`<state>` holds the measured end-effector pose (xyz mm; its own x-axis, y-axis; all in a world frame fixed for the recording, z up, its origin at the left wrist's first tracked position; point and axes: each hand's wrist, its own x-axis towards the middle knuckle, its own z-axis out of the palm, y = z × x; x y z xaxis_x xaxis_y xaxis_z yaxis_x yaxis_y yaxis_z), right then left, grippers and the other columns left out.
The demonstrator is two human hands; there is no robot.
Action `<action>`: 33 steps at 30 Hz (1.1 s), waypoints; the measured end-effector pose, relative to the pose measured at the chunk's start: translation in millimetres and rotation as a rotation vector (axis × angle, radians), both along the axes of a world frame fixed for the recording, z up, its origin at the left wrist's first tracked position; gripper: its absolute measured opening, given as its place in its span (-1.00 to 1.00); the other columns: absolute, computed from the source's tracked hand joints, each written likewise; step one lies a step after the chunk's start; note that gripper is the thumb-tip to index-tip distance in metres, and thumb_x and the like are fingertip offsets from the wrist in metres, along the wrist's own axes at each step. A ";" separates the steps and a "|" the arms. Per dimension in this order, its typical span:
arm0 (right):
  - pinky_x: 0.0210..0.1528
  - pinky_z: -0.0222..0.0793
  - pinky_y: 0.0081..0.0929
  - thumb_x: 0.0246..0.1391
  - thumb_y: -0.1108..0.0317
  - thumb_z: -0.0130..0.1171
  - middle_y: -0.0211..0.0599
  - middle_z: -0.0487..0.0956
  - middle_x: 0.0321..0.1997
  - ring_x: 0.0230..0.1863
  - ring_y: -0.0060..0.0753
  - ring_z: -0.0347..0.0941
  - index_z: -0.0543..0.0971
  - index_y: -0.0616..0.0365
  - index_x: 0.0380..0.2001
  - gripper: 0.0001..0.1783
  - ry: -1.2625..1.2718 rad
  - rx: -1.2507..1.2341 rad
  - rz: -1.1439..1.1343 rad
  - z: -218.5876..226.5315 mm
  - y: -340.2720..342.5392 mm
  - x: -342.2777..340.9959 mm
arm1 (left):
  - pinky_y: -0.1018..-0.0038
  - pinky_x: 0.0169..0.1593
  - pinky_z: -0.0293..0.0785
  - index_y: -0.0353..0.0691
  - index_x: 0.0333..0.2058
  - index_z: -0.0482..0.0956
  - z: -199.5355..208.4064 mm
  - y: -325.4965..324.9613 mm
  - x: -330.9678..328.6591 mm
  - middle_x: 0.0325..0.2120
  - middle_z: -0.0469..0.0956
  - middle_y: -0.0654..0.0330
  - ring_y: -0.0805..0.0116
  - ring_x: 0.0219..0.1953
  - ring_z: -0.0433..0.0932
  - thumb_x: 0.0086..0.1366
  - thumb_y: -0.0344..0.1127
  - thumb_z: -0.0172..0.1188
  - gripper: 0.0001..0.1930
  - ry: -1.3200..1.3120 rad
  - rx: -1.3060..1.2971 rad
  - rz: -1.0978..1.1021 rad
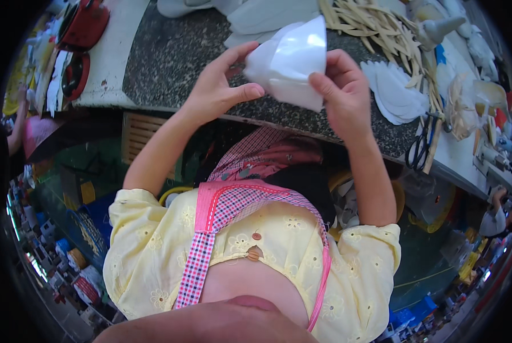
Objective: The person empties wooden sticks from a plastic bag onto the table. They then retrieve glue from a container and assemble, fold, and shape fabric shoe uppers by hand.
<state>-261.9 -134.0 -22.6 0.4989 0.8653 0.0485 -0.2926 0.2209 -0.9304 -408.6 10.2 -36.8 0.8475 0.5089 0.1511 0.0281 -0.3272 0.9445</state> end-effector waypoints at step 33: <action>-0.31 0.28 -0.41 -0.33 0.44 0.06 -0.33 0.39 -0.48 -0.37 -0.29 0.36 0.41 0.11 -0.57 -0.88 -1.766 -0.142 -0.248 -49.5 -21.2 39.5 | 0.41 -0.08 0.19 -0.03 -0.46 0.40 -36.7 11.1 60.9 -0.59 0.37 0.42 0.54 -0.42 0.43 -0.12 -0.29 0.08 -0.84 -0.369 1.417 -0.258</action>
<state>-222.4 -155.2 -72.1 0.0495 0.8305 0.5548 0.9962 -0.0013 -0.0868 -347.7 21.3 -73.5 0.6936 -0.3962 0.6016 -0.3367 -0.9166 -0.2155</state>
